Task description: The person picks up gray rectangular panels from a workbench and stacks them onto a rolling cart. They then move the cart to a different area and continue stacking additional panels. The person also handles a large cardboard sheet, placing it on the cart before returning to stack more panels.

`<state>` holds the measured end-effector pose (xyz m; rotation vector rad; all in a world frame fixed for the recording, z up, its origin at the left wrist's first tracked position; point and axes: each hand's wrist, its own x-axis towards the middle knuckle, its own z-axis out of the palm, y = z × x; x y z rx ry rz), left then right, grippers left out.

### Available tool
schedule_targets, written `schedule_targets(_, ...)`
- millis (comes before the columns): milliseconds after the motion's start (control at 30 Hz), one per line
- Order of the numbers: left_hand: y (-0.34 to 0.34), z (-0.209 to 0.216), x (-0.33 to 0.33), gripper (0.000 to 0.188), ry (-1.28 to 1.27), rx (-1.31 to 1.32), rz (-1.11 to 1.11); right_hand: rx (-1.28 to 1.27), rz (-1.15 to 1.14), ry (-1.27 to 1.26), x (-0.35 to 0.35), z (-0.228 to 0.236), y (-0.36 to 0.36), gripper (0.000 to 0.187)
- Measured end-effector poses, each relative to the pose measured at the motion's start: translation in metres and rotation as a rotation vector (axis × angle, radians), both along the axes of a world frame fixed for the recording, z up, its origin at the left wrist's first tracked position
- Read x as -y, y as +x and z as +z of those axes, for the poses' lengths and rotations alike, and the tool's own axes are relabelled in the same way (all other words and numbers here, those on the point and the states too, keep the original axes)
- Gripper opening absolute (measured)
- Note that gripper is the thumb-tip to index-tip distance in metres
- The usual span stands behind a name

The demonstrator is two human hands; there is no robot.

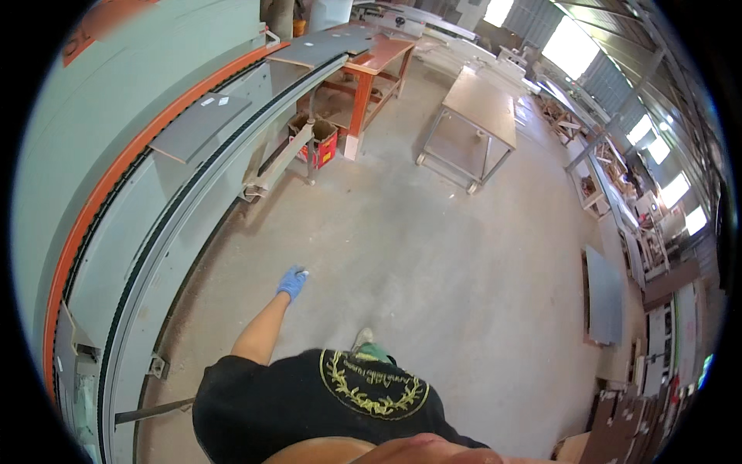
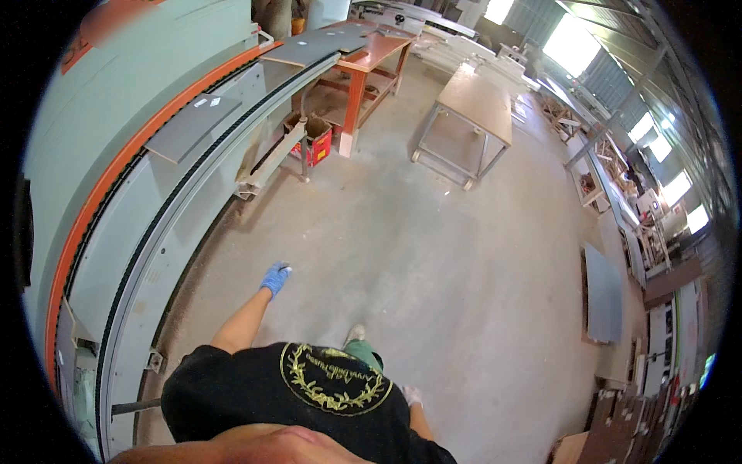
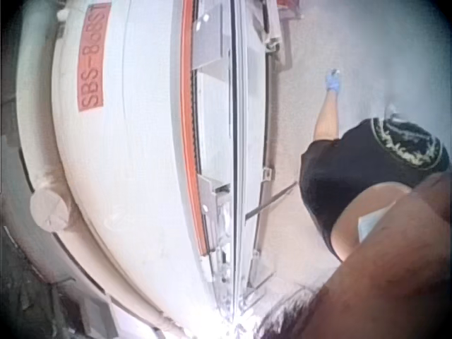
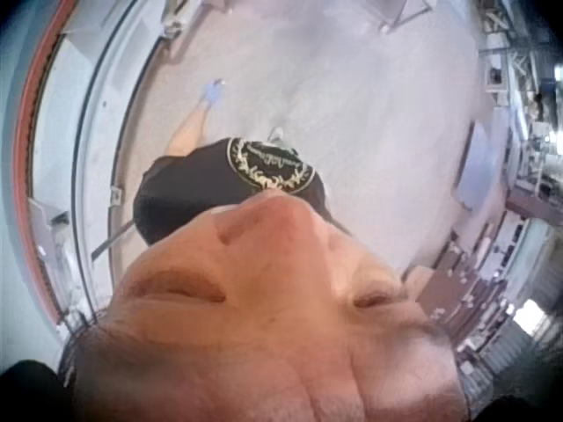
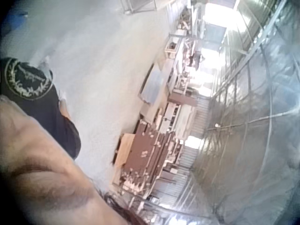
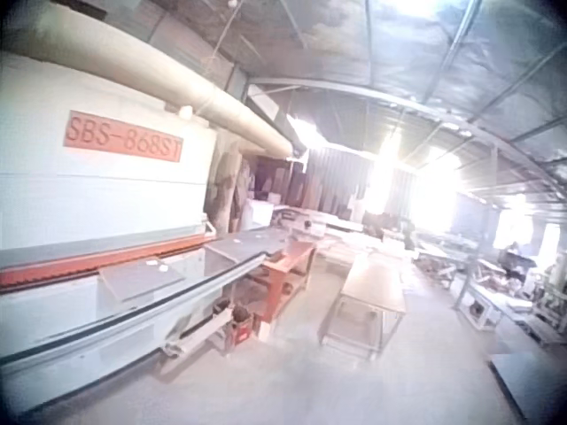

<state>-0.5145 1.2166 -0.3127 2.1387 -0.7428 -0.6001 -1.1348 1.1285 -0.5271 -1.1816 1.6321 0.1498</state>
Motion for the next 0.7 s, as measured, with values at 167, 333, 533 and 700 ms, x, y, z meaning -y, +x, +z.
schedule_targets(167,0.013,-0.071,0.036,0.04,0.479,-0.1,-0.148,0.172,0.193,-0.234,0.257,0.117,0.171,0.037)
schedule_targets(333,0.061,-0.075,0.121,0.038,0.817,-0.228,-0.226,0.371,0.229,-0.356,0.475,0.193,0.355,0.034)
schedule_targets(533,0.242,-0.115,0.343,0.05,0.579,-0.208,0.17,0.575,0.109,-0.253,0.639,0.199,0.482,0.032)
schedule_targets(700,0.34,0.087,0.696,0.033,-0.265,-0.608,0.44,0.369,-0.12,-0.076,0.759,0.218,0.463,0.034)
